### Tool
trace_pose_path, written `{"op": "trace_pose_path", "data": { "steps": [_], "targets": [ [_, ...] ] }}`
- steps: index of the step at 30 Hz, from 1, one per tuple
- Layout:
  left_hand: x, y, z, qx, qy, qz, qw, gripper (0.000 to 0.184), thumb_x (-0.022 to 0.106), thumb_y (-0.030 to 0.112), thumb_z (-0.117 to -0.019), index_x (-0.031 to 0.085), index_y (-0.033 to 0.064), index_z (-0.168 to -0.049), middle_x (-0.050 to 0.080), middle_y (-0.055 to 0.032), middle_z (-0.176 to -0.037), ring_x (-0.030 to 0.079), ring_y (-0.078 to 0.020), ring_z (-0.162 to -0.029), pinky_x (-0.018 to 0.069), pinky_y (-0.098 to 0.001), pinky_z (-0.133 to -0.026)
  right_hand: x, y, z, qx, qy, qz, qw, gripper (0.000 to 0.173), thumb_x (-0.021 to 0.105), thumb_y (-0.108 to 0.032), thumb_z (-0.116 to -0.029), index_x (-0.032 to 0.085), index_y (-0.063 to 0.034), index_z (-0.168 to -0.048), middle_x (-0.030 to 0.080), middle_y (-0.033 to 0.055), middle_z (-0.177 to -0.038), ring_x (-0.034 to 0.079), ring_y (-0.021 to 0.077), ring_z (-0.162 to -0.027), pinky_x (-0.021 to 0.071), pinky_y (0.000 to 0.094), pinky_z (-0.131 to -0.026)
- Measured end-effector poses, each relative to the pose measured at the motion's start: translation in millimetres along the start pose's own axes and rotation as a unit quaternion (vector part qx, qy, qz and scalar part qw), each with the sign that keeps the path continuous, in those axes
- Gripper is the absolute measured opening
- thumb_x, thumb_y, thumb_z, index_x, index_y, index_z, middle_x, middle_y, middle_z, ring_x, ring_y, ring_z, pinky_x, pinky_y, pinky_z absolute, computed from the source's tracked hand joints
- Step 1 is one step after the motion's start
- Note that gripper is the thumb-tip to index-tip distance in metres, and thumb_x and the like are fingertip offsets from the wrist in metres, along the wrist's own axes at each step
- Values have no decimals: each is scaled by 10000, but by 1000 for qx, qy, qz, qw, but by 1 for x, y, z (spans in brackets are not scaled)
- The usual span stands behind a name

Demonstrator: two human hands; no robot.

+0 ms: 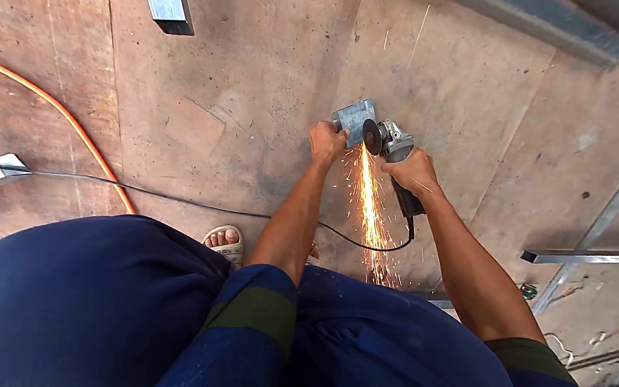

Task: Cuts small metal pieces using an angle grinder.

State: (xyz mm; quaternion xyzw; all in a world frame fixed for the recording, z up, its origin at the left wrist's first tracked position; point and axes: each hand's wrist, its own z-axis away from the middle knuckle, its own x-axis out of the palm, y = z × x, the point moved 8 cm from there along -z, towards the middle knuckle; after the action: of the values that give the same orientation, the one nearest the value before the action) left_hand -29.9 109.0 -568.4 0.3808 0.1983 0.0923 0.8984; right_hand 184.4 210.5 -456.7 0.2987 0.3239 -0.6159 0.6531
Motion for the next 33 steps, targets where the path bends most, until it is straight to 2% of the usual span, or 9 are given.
{"op": "trace_pose_path", "data": {
  "steps": [4, 9, 18, 22, 25, 30, 33],
  "targets": [
    [-1, 1, 1, 1, -2, 7, 1000, 275, 728, 348, -922, 745, 75, -892, 741, -102, -882, 724, -266, -885, 574, -540, -817, -1, -4, -2, -1, 2, 2, 1000, 703, 874, -491, -723, 649, -25, -1197, 697, 242, -1041, 674, 447, -997, 508, 704, -831],
    [-1, 1, 1, -4, -5, 8, 1000, 275, 725, 347, -924, 746, 75, -892, 743, -105, -895, 726, -267, -902, 574, -541, -825, -2, -5, -1, -1, -3, 5, 1000, 693, 865, -466, -729, 636, -16, -1205, 691, 247, -1045, 669, 448, -1002, 503, 704, -831],
    [1, 0, 0, -5, -9, 1, 1000, 295, 722, 359, -927, 742, 68, -887, 740, -113, -896, 722, -281, -904, 570, -546, -824, -1, -1, 1, 8, -7, 10, 1000, 674, 864, -455, -732, 642, -9, -1185, 689, 257, -1024, 671, 458, -970, 506, 711, -802],
    [0, 0, 0, -2, -7, 2, 1000, 290, 725, 355, -925, 749, 65, -913, 743, -116, -905, 724, -282, -907, 570, -547, -831, -3, -4, 1, -1, -9, 18, 1000, 678, 862, -489, -752, 648, -6, -1177, 689, 266, -1045, 670, 461, -1002, 500, 712, -831],
    [0, 0, -1, -5, -5, -1, 1000, 285, 723, 359, -920, 748, 76, -904, 742, -111, -898, 725, -277, -911, 574, -545, -827, -4, -6, -1, 5, -7, 10, 1000, 654, 865, -469, -728, 661, -25, -1164, 694, 251, -1033, 670, 450, -995, 504, 713, -828],
    [-1, 0, 1, -8, -3, 5, 1000, 290, 717, 356, -923, 743, 68, -904, 739, -112, -891, 725, -277, -902, 574, -540, -820, -7, -10, -3, 12, -6, 15, 1000, 694, 869, -471, -723, 648, -29, -1210, 689, 249, -1081, 661, 451, -1039, 498, 715, -865],
    [-2, 1, 2, -8, -2, 7, 1000, 288, 718, 355, -923, 749, 69, -911, 742, -114, -904, 726, -280, -915, 575, -542, -828, -8, -12, -5, 4, -4, 17, 1000, 667, 866, -486, -733, 661, -35, -1180, 699, 242, -1044, 674, 445, -1005, 507, 710, -839]
  ]
}}
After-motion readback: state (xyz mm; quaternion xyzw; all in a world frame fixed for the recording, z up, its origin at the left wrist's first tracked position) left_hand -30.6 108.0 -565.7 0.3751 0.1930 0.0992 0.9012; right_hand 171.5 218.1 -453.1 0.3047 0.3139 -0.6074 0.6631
